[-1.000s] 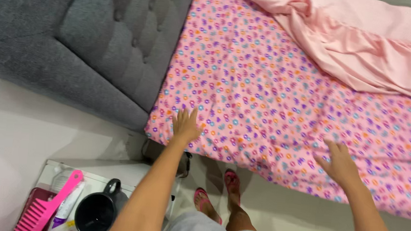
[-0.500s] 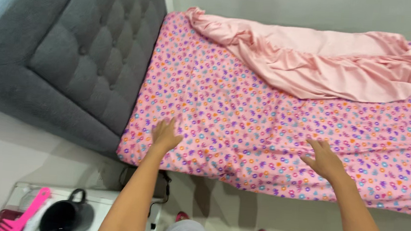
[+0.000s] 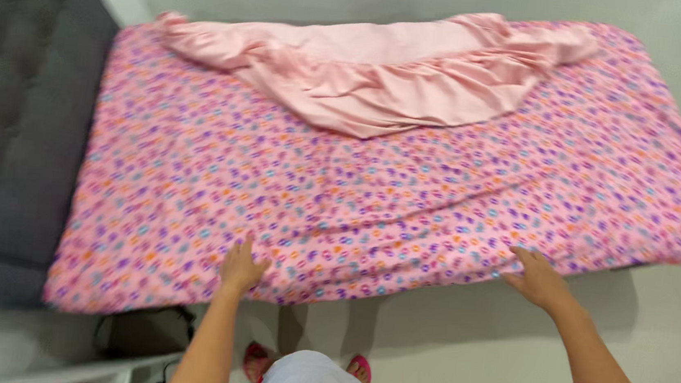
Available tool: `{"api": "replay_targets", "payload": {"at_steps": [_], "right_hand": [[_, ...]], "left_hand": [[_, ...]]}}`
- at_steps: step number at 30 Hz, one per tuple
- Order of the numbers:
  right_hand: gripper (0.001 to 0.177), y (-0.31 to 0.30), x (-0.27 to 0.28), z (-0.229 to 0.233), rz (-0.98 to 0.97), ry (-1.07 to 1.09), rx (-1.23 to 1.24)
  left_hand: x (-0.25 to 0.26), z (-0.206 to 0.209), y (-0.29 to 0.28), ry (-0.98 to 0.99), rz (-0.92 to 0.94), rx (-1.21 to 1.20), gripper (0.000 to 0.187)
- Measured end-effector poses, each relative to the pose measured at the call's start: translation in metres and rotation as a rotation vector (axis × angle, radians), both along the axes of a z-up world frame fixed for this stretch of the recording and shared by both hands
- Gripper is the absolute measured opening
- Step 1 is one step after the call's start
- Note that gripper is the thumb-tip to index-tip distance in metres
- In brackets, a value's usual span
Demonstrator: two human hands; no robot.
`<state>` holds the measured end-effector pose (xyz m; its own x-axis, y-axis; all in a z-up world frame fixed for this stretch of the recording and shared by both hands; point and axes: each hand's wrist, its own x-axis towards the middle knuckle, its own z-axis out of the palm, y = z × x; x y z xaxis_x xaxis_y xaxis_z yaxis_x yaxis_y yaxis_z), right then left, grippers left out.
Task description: The person straightens a pink floral fitted sheet on a bed, tucking the edges under the mattress and smoothing the surface. Then the person sweeps the tiled floor beside the bed with a broom.
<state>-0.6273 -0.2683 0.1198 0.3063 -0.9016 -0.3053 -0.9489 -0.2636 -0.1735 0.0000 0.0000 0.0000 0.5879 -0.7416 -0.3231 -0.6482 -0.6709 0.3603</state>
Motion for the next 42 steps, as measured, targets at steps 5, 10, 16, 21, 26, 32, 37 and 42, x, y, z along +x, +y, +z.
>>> {"api": "replay_targets", "payload": {"at_steps": [5,10,16,21,26,32,37,42], "right_hand": [[0.076,0.009,-0.043,0.000,-0.107,-0.069,0.029],[0.081,-0.017,-0.056,0.012,-0.160,-0.105,-0.013],[0.080,-0.067,-0.045,0.055,-0.232,-0.167,-0.036],[0.074,-0.080,-0.064,0.089,-0.314,-0.158,-0.040],[0.072,-0.092,-0.131,0.098,-0.262,-0.143,-0.157],[0.071,-0.118,-0.260,0.103,-0.394,-0.029,-0.047],[0.075,-0.128,-0.377,0.100,-0.310,-0.012,-0.067],[0.073,-0.151,-0.471,0.098,-0.313,-0.035,-0.067]], "left_hand": [[-0.065,-0.025,-0.048,0.078,-0.133,0.018,0.098],[-0.090,-0.031,-0.141,-0.004,-0.326,-0.048,0.096],[-0.151,-0.013,-0.311,-0.051,-0.563,-0.191,0.095],[-0.244,0.024,-0.408,0.022,-0.673,-0.112,0.094],[-0.336,0.052,-0.467,0.028,-0.770,-0.092,0.091],[-0.431,0.052,-0.514,-0.010,-0.756,-0.079,0.094],[-0.508,0.038,-0.529,0.041,-0.617,-0.109,0.091],[-0.570,0.013,-0.521,0.088,-0.547,-0.003,0.095]]}}
